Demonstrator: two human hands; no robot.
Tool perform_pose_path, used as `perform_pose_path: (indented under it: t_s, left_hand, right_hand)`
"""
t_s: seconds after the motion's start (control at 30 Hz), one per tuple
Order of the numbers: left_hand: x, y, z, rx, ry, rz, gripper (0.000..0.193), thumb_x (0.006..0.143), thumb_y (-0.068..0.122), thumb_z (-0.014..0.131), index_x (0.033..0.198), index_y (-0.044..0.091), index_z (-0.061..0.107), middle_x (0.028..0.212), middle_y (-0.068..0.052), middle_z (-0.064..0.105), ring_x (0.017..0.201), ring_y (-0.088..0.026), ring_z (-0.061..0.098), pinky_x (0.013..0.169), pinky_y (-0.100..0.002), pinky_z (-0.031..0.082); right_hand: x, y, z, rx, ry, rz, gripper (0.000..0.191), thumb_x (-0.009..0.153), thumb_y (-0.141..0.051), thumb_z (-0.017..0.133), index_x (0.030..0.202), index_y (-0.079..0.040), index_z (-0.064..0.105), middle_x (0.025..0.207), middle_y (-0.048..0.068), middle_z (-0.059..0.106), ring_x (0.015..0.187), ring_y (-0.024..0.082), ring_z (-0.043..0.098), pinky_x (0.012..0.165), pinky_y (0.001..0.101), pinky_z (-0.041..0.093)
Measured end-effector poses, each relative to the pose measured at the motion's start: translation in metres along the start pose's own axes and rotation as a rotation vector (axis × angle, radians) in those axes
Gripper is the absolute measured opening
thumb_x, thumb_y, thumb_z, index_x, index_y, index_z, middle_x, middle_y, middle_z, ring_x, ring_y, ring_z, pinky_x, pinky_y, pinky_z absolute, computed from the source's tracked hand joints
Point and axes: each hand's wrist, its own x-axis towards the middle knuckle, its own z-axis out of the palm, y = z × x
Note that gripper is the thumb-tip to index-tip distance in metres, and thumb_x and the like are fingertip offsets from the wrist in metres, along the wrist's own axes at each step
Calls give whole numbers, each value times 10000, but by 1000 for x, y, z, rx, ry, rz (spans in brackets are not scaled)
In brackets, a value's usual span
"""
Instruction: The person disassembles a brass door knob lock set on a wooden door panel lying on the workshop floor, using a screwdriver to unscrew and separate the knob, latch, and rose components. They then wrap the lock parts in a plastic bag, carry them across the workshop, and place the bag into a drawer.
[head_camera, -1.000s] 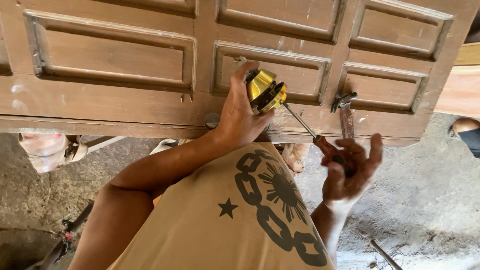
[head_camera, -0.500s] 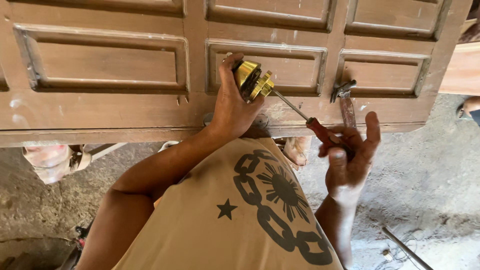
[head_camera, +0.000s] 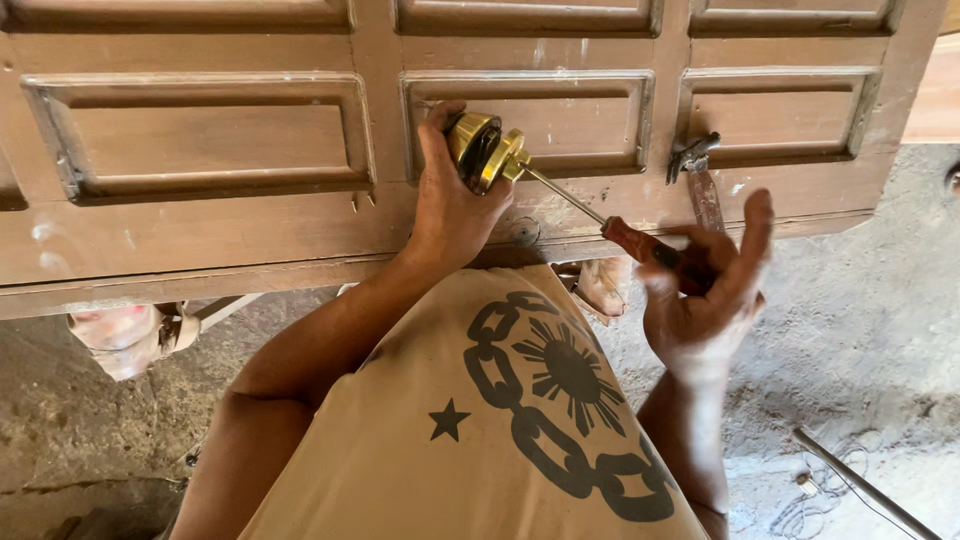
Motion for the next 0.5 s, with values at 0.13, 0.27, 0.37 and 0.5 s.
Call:
perform_pose_path:
  t_s: [0.13, 0.27, 0.37, 0.5]
  left_hand:
    - [0, -3, 0, 8, 18, 4, 785, 895, -37, 750, 1489, 33, 242, 1290, -165, 534, 1151, -233, 613, 1002, -366, 555]
    - [-1, -7, 1, -50, 11, 7, 773, 920, -33, 739, 1501, 34, 234, 1294, -157, 549, 1172, -230, 622, 1030, -365, 554]
    - [0, -10, -1, -9, 25, 18, 782, 921, -29, 757, 1500, 32, 234, 1283, -158, 555, 1165, -231, 621, 1034, -364, 549]
    - [-2, -14, -3, 27, 10, 24, 787, 909, -32, 770, 1486, 38, 239, 1273, -158, 549, 1144, -238, 622, 1014, -354, 548]
  right_hand:
    - [7, -7, -9, -27, -101, -204, 597, 1148, -125, 688, 1610, -37, 320, 874, 79, 747, 703, 183, 729, 642, 225, 606]
    - [15, -18, -6, -24, -148, -103, 502, 1110, -68, 612, 1536, 69, 384, 904, 104, 774, 539, 128, 637, 486, 202, 502]
    - [21, -22, -2, -39, -137, -113, 431, 1093, -38, 552, 1490, 65, 419, 898, 103, 801, 473, 117, 558, 426, 217, 435]
    - [28, -29, -1, -28, -136, -148, 362, 1107, -20, 480, 1459, 50, 437, 927, 97, 822, 454, 104, 518, 397, 220, 398]
